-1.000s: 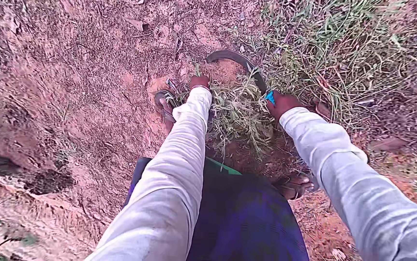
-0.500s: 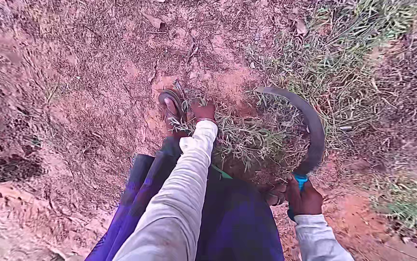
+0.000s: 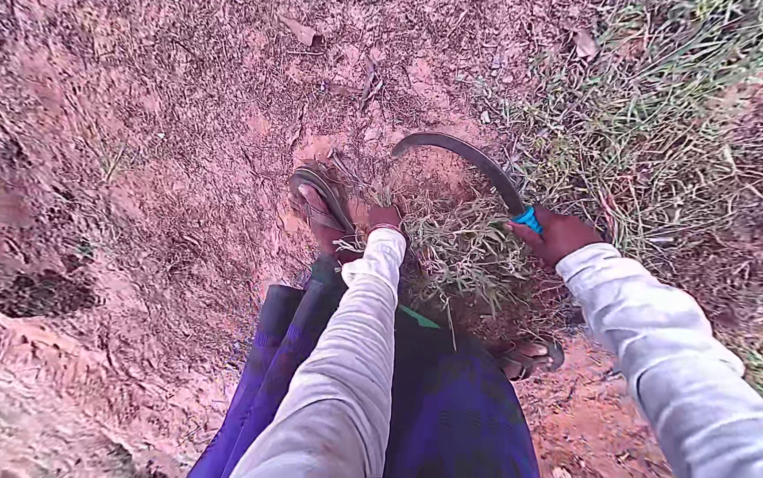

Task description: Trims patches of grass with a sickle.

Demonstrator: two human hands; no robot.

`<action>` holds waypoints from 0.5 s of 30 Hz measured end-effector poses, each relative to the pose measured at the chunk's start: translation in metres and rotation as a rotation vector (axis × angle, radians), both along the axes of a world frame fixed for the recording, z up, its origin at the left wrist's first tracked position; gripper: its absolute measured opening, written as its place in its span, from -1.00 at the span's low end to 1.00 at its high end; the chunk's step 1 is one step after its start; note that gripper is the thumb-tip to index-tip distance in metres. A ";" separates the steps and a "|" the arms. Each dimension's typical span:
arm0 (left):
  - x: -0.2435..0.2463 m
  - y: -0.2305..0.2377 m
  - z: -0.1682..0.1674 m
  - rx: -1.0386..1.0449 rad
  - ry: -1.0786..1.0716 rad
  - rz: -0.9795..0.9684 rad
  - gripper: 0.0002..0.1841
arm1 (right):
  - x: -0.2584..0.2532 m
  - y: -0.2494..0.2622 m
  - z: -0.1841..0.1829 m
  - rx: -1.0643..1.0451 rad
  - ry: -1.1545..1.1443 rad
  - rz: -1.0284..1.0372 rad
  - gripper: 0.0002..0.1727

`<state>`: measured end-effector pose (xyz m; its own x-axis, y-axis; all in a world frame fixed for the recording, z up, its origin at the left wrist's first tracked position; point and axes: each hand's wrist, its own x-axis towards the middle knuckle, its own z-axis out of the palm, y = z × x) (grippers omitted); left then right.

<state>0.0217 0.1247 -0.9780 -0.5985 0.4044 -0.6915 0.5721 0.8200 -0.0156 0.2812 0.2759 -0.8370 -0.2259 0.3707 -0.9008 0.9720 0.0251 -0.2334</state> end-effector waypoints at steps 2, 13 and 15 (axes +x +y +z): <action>-0.007 0.017 0.017 -0.132 -0.193 0.381 -0.36 | 0.000 0.012 -0.012 0.012 0.014 0.070 -0.34; -0.003 0.078 0.130 -0.234 -0.283 0.560 -0.44 | -0.004 0.004 -0.057 -0.134 -0.073 0.208 -0.32; 0.004 0.091 0.162 -0.312 -0.414 0.497 -0.49 | 0.045 -0.025 -0.035 -0.169 -0.143 0.185 -0.24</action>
<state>0.0261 0.2161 -0.8156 -0.3240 -0.1015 -0.9406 0.1423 0.9777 -0.1546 0.3258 0.2508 -0.8716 -0.1418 0.1766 -0.9740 0.9780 0.1770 -0.1102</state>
